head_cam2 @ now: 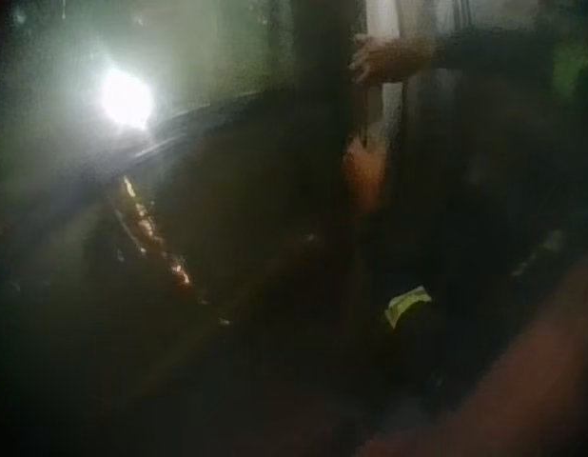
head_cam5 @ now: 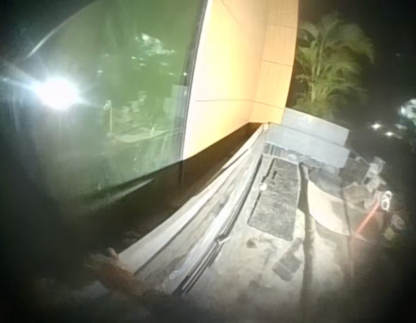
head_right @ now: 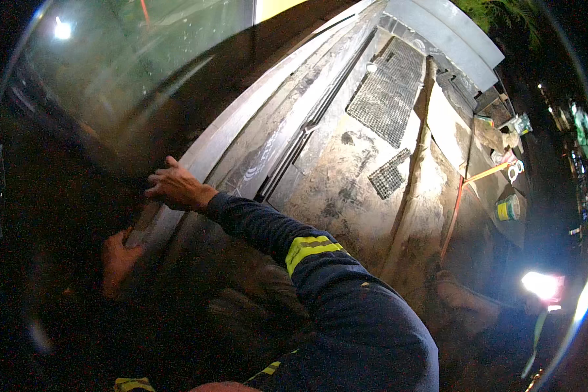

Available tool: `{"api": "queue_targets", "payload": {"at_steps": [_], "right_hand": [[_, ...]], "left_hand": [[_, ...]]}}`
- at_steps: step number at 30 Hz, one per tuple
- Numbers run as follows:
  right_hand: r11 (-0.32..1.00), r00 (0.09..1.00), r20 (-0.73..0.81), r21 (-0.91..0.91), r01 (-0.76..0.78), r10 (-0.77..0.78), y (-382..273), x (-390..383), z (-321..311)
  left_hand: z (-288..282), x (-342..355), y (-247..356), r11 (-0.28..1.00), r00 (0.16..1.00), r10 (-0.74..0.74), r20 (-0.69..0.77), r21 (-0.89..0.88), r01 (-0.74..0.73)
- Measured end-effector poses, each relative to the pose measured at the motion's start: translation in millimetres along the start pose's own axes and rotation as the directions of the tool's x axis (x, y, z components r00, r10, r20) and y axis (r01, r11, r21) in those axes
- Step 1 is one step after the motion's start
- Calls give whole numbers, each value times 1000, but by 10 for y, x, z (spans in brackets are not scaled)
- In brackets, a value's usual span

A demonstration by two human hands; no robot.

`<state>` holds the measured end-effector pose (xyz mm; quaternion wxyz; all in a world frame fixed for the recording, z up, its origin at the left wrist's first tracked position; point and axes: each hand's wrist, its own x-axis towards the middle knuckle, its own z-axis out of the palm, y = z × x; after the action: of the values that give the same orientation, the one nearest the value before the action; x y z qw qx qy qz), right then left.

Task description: The person installs a curved metal frame onto a large glass window. They position the frame, use a pencil to mark alignment points, and then secure the frame with a tool.

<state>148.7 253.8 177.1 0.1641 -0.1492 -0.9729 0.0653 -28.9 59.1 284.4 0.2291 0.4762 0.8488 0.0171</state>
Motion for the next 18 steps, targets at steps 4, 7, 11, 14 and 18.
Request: {"api": "queue_targets", "payload": {"at_steps": [4,7,11,14,18], "right_hand": [[989,953,-295,-144,23,-65,-29,-74,-217],[996,968,-250,-79,-52,30,-10,-181,-431],[974,957,-191,-8,-225,220,-399,-406,-1849],[789,689,-395,199,-581,607,-411,-877,-2461],[46,232,14,967,-252,973,272,-1359,-2494]], "left_hand": [[-235,-264,80,996,1000,-13,-14,-88,11],[-498,-570,335,993,997,81,-16,-86,-82],[-779,-979,512,968,987,157,-17,-198,-157],[-824,-1345,827,956,992,124,-2,-267,-120],[-662,-1746,1176,947,972,217,-86,-223,-231]]}}
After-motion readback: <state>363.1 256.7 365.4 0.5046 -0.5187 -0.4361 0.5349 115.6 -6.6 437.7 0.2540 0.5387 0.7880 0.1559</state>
